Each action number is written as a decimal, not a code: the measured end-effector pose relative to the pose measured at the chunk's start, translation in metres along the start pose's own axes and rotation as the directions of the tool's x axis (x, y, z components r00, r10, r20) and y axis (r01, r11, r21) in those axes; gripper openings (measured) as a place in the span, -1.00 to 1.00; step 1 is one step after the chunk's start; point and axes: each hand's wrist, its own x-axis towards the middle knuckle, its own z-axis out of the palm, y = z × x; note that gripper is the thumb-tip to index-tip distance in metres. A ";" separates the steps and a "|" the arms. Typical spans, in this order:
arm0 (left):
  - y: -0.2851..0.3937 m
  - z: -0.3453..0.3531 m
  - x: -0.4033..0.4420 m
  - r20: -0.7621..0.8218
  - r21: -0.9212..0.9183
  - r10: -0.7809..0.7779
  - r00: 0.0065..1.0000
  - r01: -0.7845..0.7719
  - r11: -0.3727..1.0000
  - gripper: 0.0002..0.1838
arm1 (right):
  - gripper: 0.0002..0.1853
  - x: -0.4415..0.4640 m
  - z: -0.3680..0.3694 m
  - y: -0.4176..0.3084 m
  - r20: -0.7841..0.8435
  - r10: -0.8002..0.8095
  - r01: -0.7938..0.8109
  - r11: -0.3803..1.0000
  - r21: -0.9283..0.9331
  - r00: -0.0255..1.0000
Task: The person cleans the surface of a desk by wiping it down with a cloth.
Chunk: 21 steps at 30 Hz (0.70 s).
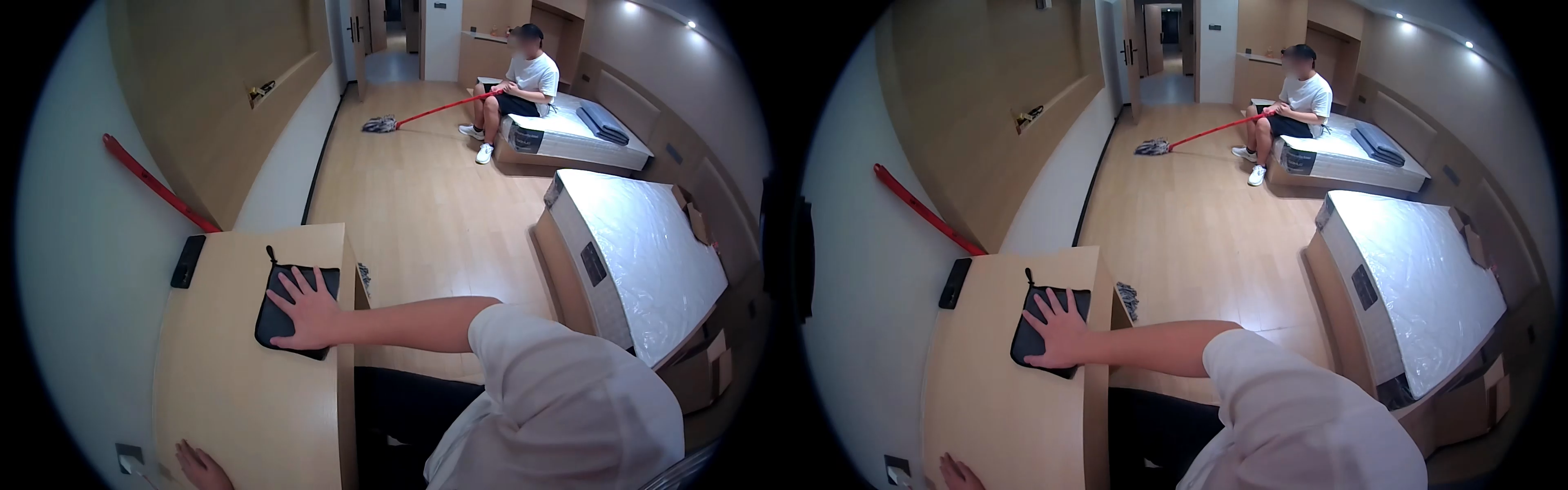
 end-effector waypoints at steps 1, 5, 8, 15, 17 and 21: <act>0.000 0.001 -0.001 -0.003 0.003 0.012 1.000 -0.012 1.000 -0.43 | 0.16 0.005 -0.001 0.004 0.010 -0.005 0.005 1.000 -0.001 1.000; -0.100 0.077 0.024 -0.057 0.045 0.046 0.997 -0.044 0.998 -0.47 | 0.17 0.023 -0.004 0.021 -0.006 -0.030 0.030 0.999 0.009 1.000; -0.054 0.039 0.013 -0.036 0.023 0.028 0.999 -0.028 0.999 -0.46 | 0.16 0.039 -0.008 0.029 -0.015 -0.005 0.005 1.000 0.010 1.000; 0.000 -0.003 -0.010 0.004 0.026 -0.014 1.000 0.013 1.000 -0.42 | 0.17 0.092 -0.008 0.059 0.001 0.007 -0.007 1.000 -0.009 1.000; -0.001 -0.005 -0.006 -0.004 0.018 -0.010 1.000 0.010 1.000 -0.42 | 0.16 0.111 -0.008 0.064 -0.005 0.004 -0.004 1.000 -0.018 1.000; -0.003 0.000 0.006 -0.021 -0.012 0.028 0.999 -0.029 1.000 -0.41 | 0.13 0.130 -0.009 0.064 -0.003 0.042 -0.042 0.999 -0.027 0.999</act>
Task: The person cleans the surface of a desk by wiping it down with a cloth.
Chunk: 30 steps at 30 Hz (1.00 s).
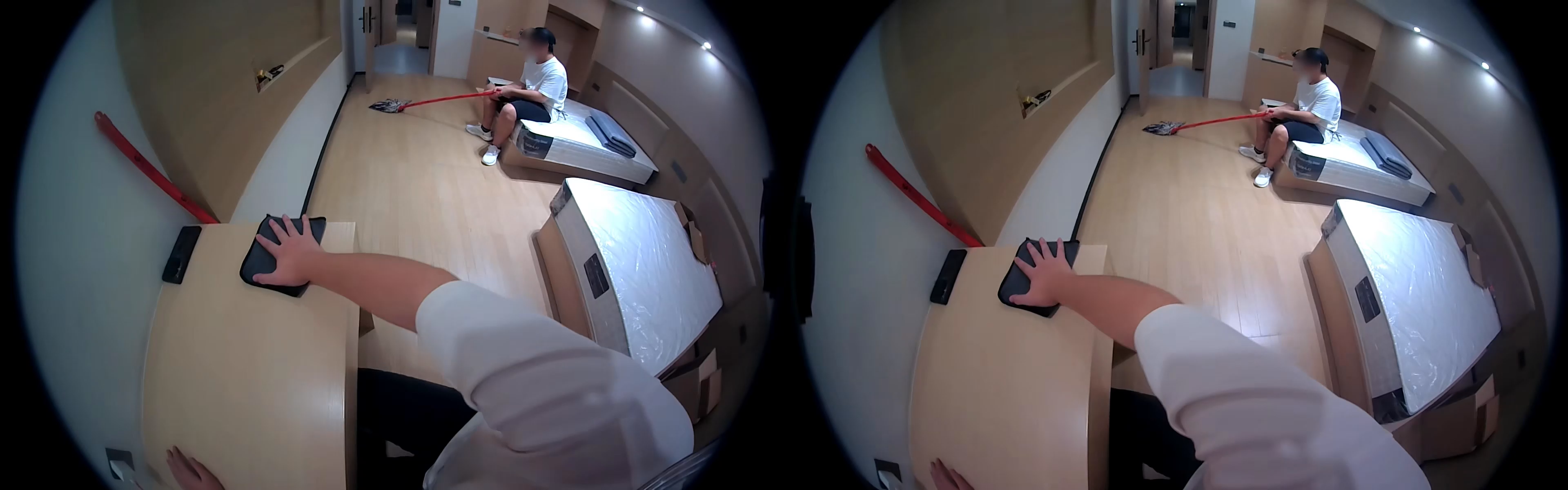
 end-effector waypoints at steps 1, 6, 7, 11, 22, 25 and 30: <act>-0.005 0.003 0.002 0.005 0.007 0.006 1.000 -0.006 1.000 -0.41 | 0.13 0.002 0.000 0.001 -0.001 0.007 -0.007 1.000 0.001 1.000; -0.009 0.003 -0.002 0.019 0.032 -0.024 1.000 0.023 0.999 -0.41 | 0.11 0.010 -0.001 -0.003 -0.004 -0.005 0.005 1.000 0.004 1.000; -0.008 0.004 -0.002 0.014 0.026 -0.016 1.000 0.016 1.000 -0.40 | 0.10 0.010 -0.002 -0.001 -0.002 -0.003 0.003 1.000 0.007 1.000; -0.009 0.004 -0.005 0.005 0.010 0.016 1.000 -0.016 1.000 -0.40 | 0.12 0.013 0.001 -0.001 -0.032 -0.008 0.008 1.000 0.006 0.999; -0.004 -0.001 -0.011 0.023 -0.016 -0.020 1.000 0.020 1.000 -0.38 | 0.10 0.014 -0.003 -0.002 -0.027 -0.006 0.005 1.000 -0.018 1.000; -0.008 0.003 -0.006 0.042 0.005 -0.004 0.999 0.004 1.000 -0.38 | 0.10 0.015 -0.002 0.000 -0.033 -0.011 0.011 1.000 -0.005 0.999; 0.008 -0.005 -0.003 0.068 0.003 -0.046 0.997 0.046 0.999 -0.38 | 0.11 0.021 -0.001 0.002 -0.041 -0.021 0.020 1.000 -0.015 0.999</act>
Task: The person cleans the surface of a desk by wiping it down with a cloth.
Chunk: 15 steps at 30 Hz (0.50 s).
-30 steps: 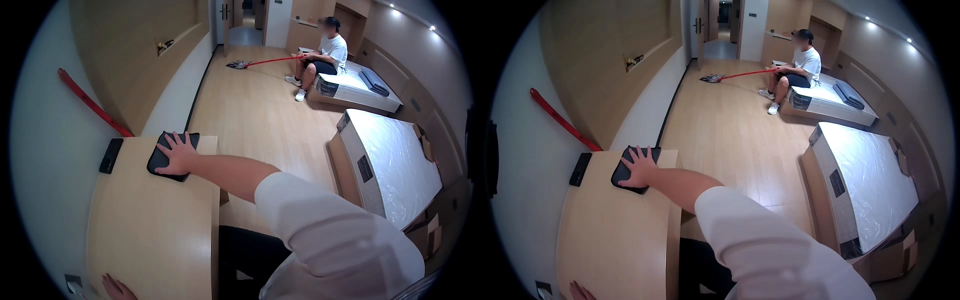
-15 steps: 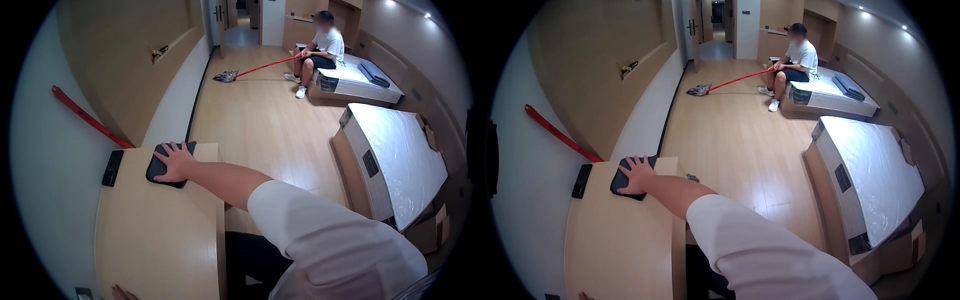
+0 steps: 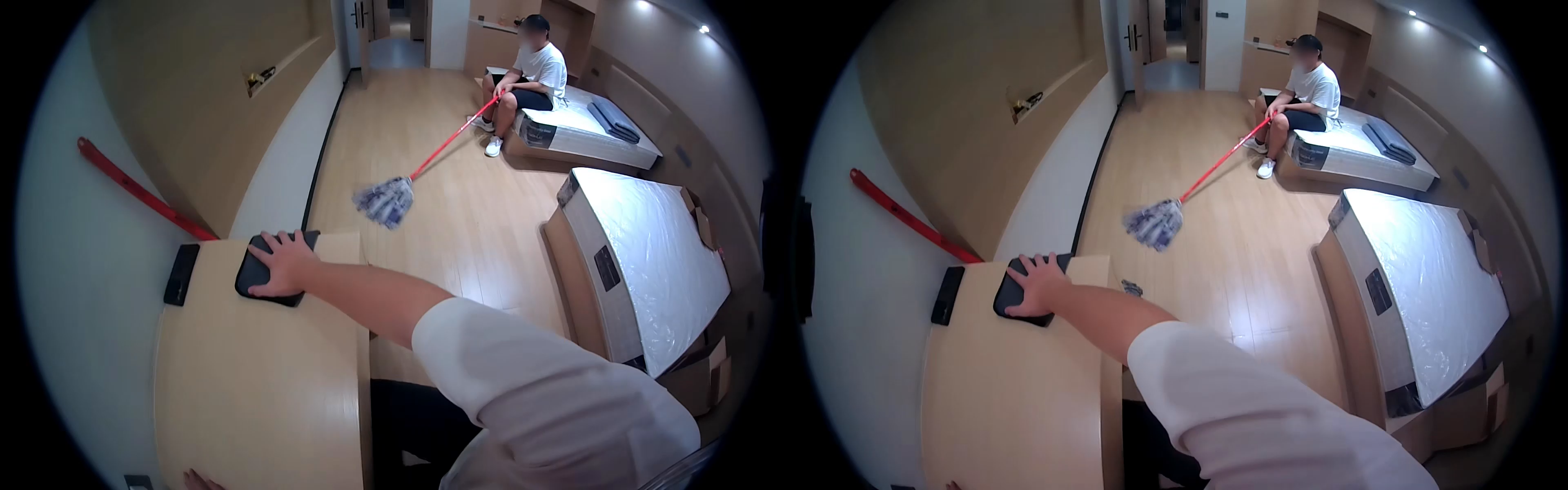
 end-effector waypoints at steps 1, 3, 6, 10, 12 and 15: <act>-0.006 0.004 0.002 -0.015 0.026 0.021 1.000 -0.021 0.999 -0.38 | 0.12 0.000 0.000 -0.001 -0.004 -0.001 0.001 1.000 -0.002 1.000; -0.034 0.017 0.000 -0.038 0.085 0.065 0.997 -0.061 0.995 -0.38 | 0.12 0.004 0.003 0.001 -0.011 -0.001 0.001 1.000 0.001 1.000; -0.035 0.020 0.001 -0.084 -0.042 0.065 0.994 -0.068 0.997 -0.40 | 0.12 0.002 0.001 -0.001 -0.006 0.011 -0.011 1.000 -0.001 1.000; -0.037 0.016 -0.002 -0.072 -0.113 0.042 0.997 -0.050 0.992 -0.42 | 0.13 0.000 0.004 -0.003 -0.027 0.054 -0.055 0.998 -0.034 0.998; -0.022 0.003 -0.004 -0.012 -0.403 -0.086 0.996 0.074 0.912 -0.42 | 0.13 -0.009 -0.007 0.011 0.005 0.057 -0.057 0.998 -0.001 0.998; -0.022 0.010 -0.010 -0.039 -0.038 0.052 0.998 -0.053 0.998 -0.40 | 0.15 -0.037 -0.019 0.039 0.044 0.068 -0.068 0.998 0.015 0.997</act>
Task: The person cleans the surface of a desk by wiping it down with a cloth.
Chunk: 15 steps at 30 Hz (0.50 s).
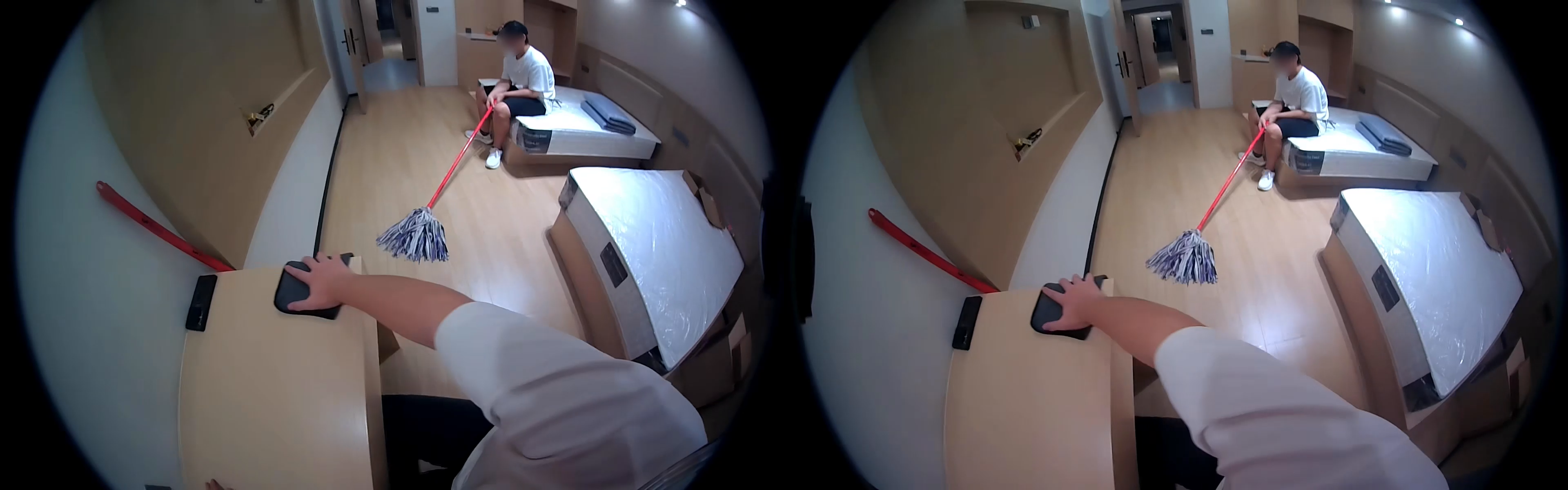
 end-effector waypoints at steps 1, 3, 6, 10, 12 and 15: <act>-0.001 -0.001 -0.002 0.006 0.006 -0.006 1.000 0.006 1.000 -0.40 | 0.15 -0.008 0.003 0.006 -0.003 0.005 -0.005 1.000 0.003 1.000; -0.001 -0.003 -0.004 0.014 0.021 -0.012 1.000 0.012 1.000 -0.39 | 0.16 -0.023 0.004 0.022 -0.028 0.021 -0.021 1.000 0.004 0.999; 0.011 -0.013 -0.008 -0.004 -0.002 -0.025 1.000 0.025 1.000 -0.39 | 0.18 -0.048 -0.002 0.034 -0.014 0.100 -0.099 0.995 0.028 0.995; 0.015 -0.003 -0.005 -0.022 0.040 0.001 1.000 0.000 0.999 -0.40 | 0.20 -0.059 0.003 0.035 -0.039 0.206 -0.203 0.977 0.057 0.978; 0.008 -0.005 -0.006 -0.025 0.055 0.020 0.999 -0.019 0.998 -0.41 | 0.21 -0.057 0.010 0.034 -0.037 0.210 -0.208 0.977 0.054 0.977; 0.018 -0.005 -0.005 -0.027 0.047 -0.016 0.999 0.017 0.999 -0.42 | 0.22 -0.053 0.007 0.036 -0.059 0.202 -0.201 0.979 0.025 0.977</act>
